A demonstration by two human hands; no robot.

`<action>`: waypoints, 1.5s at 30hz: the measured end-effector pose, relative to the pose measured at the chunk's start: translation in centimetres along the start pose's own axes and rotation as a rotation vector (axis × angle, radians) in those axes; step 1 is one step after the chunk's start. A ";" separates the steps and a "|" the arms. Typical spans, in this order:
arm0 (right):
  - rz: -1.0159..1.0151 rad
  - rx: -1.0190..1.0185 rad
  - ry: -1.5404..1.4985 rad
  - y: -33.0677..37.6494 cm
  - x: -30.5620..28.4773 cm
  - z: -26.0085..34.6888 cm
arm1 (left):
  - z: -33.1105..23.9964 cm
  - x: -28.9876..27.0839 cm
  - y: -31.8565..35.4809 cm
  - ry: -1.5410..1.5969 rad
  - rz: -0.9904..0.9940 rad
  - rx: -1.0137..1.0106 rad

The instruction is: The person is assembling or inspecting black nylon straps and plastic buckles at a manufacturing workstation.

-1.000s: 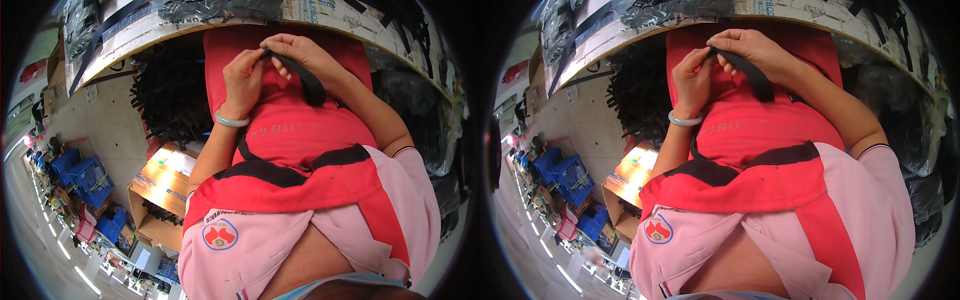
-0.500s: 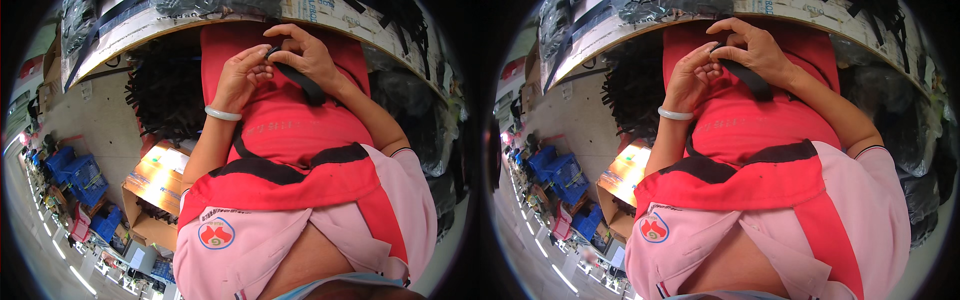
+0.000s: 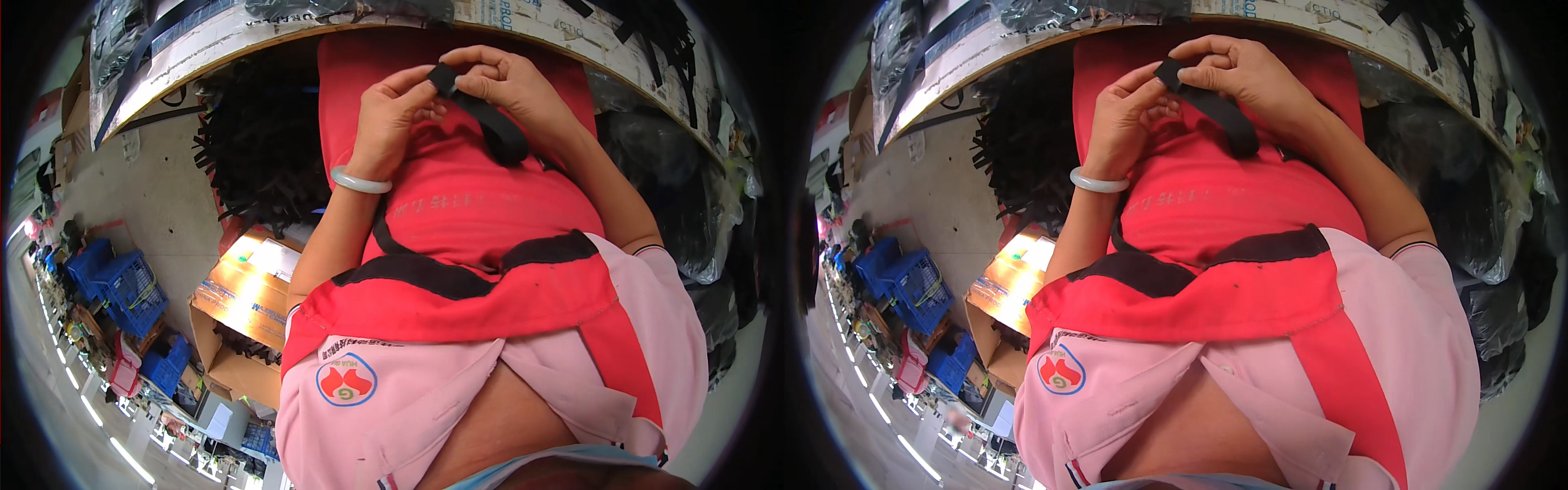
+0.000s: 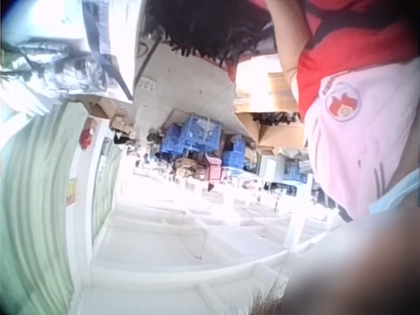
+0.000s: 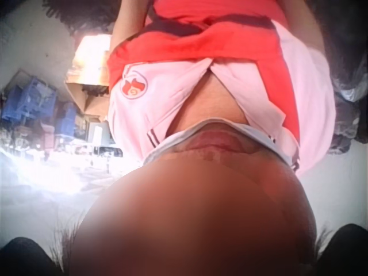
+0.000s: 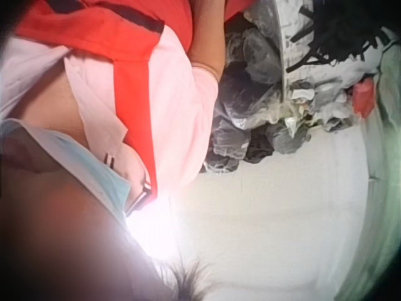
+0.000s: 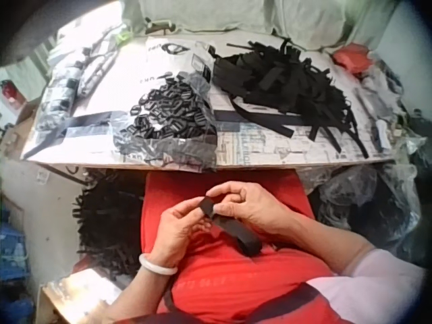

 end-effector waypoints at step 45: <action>-0.801 -0.460 1.017 -1.4 -21.3 4.8 | -16.7 -6.9 8.6 -1.178 -0.466 0.579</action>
Point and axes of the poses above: each hand's wrist, its own y-axis away from the middle knuckle, its own x-axis out of the palm, z = x × y, the point moved 8 cm from there along -y, towards the middle knuckle, and after that the axes turned 1 degree about -z, right-handed, at the moved point
